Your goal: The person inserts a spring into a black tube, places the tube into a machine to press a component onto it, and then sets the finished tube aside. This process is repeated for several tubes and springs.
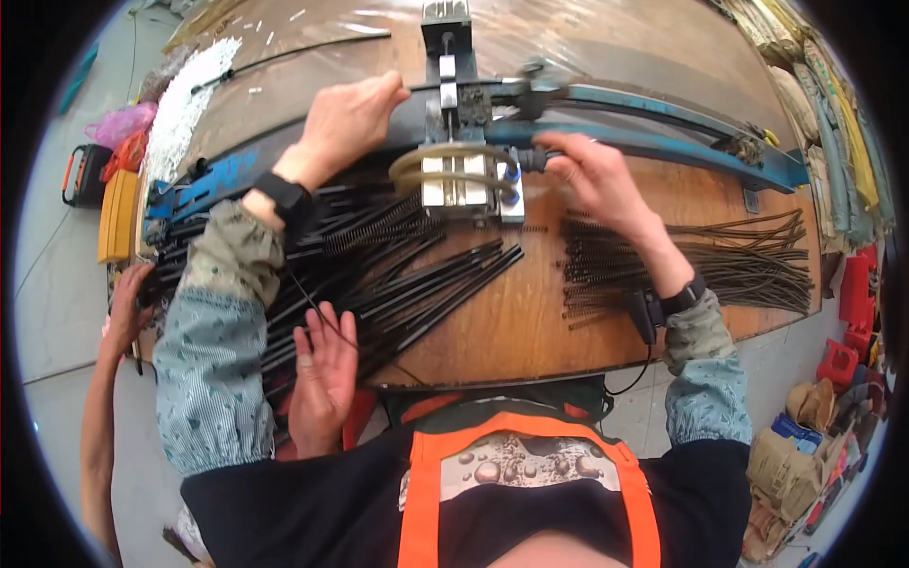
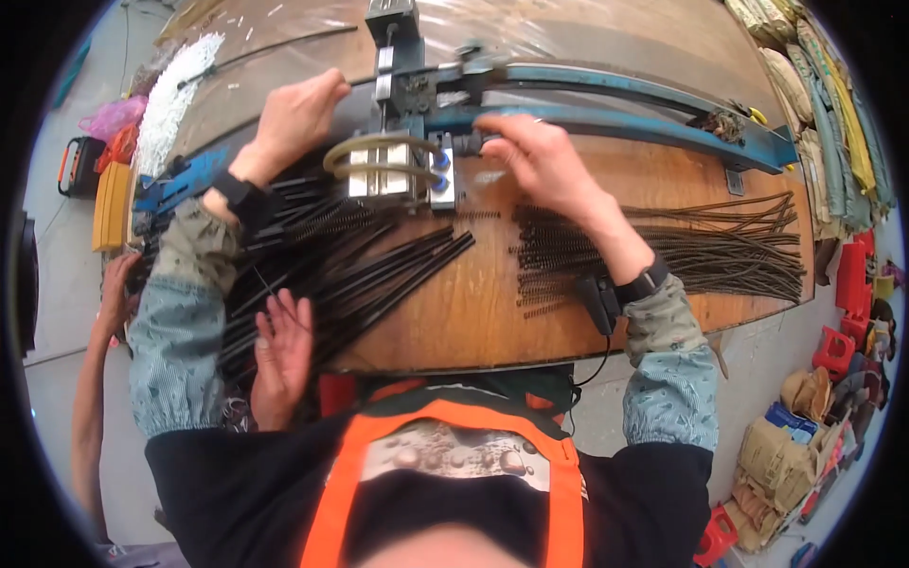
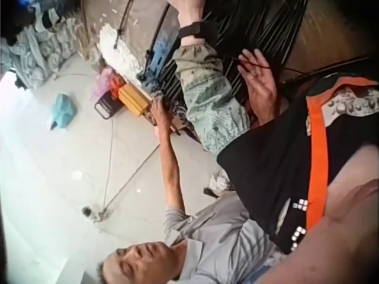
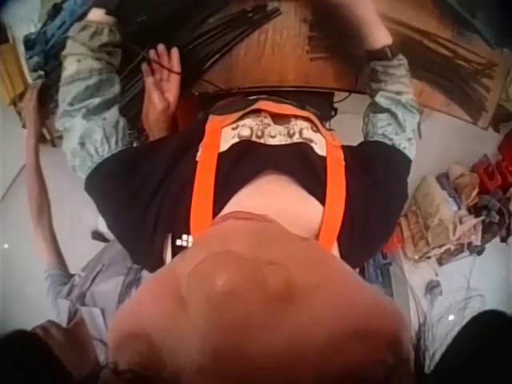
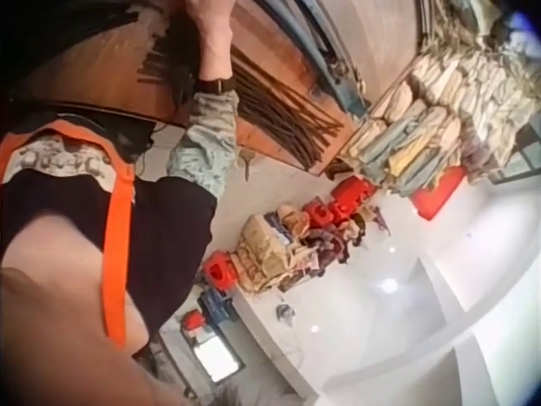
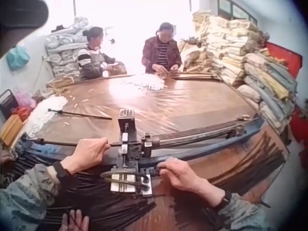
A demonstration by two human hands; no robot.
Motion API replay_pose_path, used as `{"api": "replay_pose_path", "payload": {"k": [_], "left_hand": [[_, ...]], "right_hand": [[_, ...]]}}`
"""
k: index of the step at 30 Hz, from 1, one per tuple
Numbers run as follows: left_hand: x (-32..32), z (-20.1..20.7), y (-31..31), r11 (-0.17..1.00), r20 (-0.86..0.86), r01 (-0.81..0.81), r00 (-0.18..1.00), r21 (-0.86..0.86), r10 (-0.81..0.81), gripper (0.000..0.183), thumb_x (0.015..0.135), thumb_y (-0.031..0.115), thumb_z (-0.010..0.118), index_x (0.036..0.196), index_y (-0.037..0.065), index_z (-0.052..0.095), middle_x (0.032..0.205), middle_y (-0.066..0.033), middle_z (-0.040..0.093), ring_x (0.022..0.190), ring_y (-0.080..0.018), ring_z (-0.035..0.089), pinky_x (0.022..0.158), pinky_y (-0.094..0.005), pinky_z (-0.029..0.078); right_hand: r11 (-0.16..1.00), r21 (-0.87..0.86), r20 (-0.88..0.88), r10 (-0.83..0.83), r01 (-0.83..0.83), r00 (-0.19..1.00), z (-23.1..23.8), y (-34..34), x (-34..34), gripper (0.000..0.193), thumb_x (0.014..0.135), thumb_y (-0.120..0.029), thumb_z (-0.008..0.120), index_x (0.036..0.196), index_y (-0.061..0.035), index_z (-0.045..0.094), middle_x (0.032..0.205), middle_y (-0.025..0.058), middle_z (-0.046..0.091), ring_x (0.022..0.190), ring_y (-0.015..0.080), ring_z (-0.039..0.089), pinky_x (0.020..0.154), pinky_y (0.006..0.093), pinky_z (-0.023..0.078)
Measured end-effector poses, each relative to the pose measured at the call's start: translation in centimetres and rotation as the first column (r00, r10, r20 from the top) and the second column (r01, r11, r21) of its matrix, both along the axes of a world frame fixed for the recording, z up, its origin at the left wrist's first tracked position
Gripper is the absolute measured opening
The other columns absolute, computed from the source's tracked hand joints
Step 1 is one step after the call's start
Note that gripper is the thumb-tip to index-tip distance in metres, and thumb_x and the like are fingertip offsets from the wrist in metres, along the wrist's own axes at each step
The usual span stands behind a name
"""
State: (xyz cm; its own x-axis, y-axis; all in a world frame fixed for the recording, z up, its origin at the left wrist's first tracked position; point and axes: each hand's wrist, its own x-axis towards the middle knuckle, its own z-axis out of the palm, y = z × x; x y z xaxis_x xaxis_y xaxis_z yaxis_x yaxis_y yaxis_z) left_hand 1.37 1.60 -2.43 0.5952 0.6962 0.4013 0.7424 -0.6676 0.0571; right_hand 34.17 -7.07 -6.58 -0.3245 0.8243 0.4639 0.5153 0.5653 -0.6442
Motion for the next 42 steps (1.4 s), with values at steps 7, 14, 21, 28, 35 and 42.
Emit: {"api": "replay_pose_path", "payload": {"k": [7,14,21,28,35,42], "left_hand": [[-11.6,0.4,5.3,0.838,-0.12,0.097,0.992,0.536,-0.038,0.015,0.095,0.026,0.06,0.094,0.012,0.064,0.075,-0.0057,0.066,0.069,-0.0283,0.068,0.06,-0.0427,0.052],[-10.5,6.4,-6.4,0.891,-0.467,-0.455,0.791,-0.015,0.396,0.02,0.093,0.031,0.062,0.092,0.011,0.065,0.082,-0.0117,0.068,0.08,-0.0317,0.068,0.067,-0.0442,0.053],[-14.7,3.3,-20.7,0.868,-0.5,-0.487,0.778,-0.096,0.381,0.025,0.082,0.021,0.073,0.104,0.013,0.064,0.094,-0.0075,0.063,0.089,-0.0283,0.061,0.078,-0.0388,0.048],[-19.1,0.8,-22.4,0.953,-0.253,-0.279,0.936,-0.12,0.243,0.028,0.081,0.01,0.07,0.108,0.01,0.062,0.097,-0.0068,0.058,0.092,-0.0274,0.057,0.081,-0.0369,0.045],[-20.5,2.4,-23.8,0.975,-0.208,-0.185,0.966,-0.126,0.156,0.029,0.079,0.0,0.066,0.108,0.004,0.065,0.093,-0.0089,0.057,0.088,-0.0285,0.055,0.077,-0.0377,0.045],[-19.1,5.6,-23.3,0.985,-0.038,-0.145,0.988,0.097,0.15,0.039,0.077,-0.01,0.061,0.113,0.003,0.067,0.09,-0.0103,0.055,0.081,-0.0281,0.056,0.071,-0.0358,0.048]], "right_hand": [[0.979,0.201,0.382,-0.068,-0.011,0.922,-1.1,-8.8,1.0,0.017,0.079,-0.007,0.076,0.093,-0.0039,0.067,0.083,0.009,0.066,0.076,0.0281,0.061,0.069,0.0412,0.049],[0.85,0.356,0.242,0.318,-0.388,0.917,-0.5,-9.1,-10.8,0.032,0.075,-0.005,0.068,0.106,-0.0018,0.066,0.11,0.0121,0.067,0.111,0.0326,0.063,0.094,0.0463,0.05],[0.906,0.333,0.617,0.0,-0.261,0.787,-2.2,-5.4,-18.6,0.028,0.077,-0.009,0.062,0.105,-0.0041,0.063,0.092,0.0059,0.061,0.093,0.0251,0.061,0.09,0.0397,0.045],[0.811,0.442,0.398,0.205,-0.383,0.894,-2.1,-6.9,-18.8,0.017,0.073,-0.01,0.061,0.09,-0.0083,0.059,0.073,0.0019,0.048,0.072,0.0188,0.054,0.065,0.0327,0.042],[0.835,0.436,0.211,0.268,-0.336,0.94,-1.4,-9.7,-20.1,0.017,0.076,-0.011,0.07,0.09,-0.0087,0.06,0.073,0.0003,0.05,0.07,0.0172,0.052,0.062,0.03,0.042],[0.84,0.51,-0.179,0.311,-0.183,0.933,1.6,-9.5,-18.9,0.026,0.08,-0.012,0.074,0.104,-0.0048,0.065,0.069,0.0019,0.055,0.059,0.0191,0.053,0.052,0.0317,0.041]]}}
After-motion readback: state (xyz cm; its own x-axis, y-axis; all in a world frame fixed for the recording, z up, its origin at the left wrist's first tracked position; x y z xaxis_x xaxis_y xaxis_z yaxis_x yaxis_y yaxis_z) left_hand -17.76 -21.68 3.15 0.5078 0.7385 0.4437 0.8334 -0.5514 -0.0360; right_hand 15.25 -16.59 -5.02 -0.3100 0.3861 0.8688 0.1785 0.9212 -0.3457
